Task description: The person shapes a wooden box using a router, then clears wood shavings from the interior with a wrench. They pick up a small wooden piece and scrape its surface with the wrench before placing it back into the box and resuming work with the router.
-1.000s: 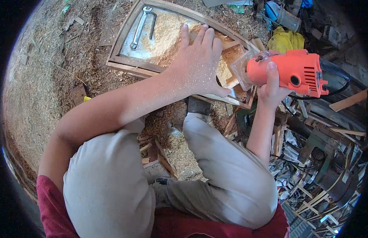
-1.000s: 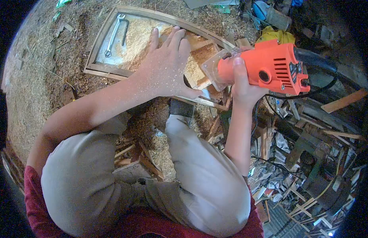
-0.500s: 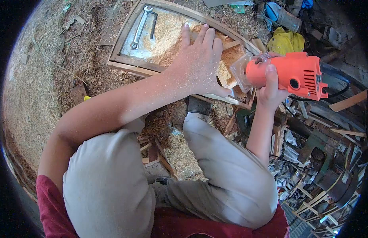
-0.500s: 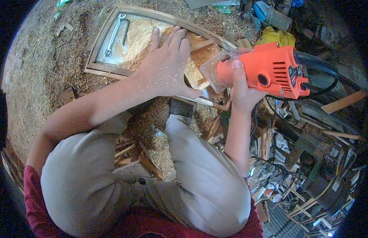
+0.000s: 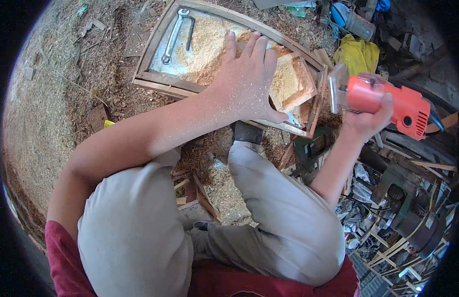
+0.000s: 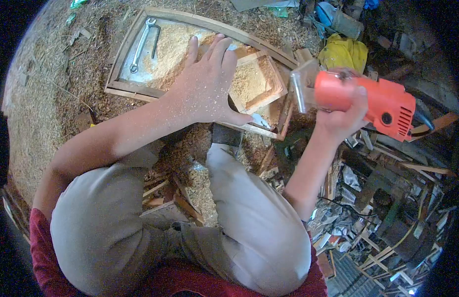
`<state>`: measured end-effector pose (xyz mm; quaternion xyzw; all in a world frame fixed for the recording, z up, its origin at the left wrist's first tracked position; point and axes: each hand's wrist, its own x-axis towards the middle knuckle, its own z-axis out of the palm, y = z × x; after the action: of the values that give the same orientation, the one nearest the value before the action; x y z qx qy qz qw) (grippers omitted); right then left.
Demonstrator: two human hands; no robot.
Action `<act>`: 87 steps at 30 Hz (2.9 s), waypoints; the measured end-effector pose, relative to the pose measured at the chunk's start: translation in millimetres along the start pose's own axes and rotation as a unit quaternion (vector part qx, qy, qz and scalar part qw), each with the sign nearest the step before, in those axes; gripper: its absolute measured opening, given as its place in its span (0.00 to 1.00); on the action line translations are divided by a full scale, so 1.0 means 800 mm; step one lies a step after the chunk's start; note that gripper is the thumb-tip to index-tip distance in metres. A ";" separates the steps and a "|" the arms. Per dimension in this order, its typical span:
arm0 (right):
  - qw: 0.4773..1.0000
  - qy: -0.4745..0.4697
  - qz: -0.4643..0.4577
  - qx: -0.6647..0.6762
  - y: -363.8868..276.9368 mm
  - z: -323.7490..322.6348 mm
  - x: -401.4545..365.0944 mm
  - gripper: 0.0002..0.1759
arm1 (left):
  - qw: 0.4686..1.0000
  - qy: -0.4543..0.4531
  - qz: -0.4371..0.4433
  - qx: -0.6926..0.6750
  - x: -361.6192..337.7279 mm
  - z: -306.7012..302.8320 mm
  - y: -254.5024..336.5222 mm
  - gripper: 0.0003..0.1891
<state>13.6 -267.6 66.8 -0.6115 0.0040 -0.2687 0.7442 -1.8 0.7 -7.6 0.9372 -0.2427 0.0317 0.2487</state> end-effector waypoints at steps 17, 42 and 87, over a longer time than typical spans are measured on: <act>0.991 -0.101 -0.028 -0.078 0.034 0.043 -0.046 0.32 | 1.000 0.006 -0.002 0.000 0.004 0.006 -0.001 0.63; 0.974 -0.147 -0.059 -0.160 0.049 0.055 -0.047 0.34 | 1.000 0.004 0.003 0.011 0.003 0.005 -0.001 0.66; 0.979 -0.147 -0.082 -0.117 0.055 0.054 -0.029 0.37 | 1.000 0.006 0.006 -0.003 0.006 0.006 0.001 0.62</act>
<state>25.3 -214.3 30.1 -0.7255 -0.1245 -0.2338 0.6351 2.0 -4.5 -10.9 0.9345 -0.2472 0.0383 0.2530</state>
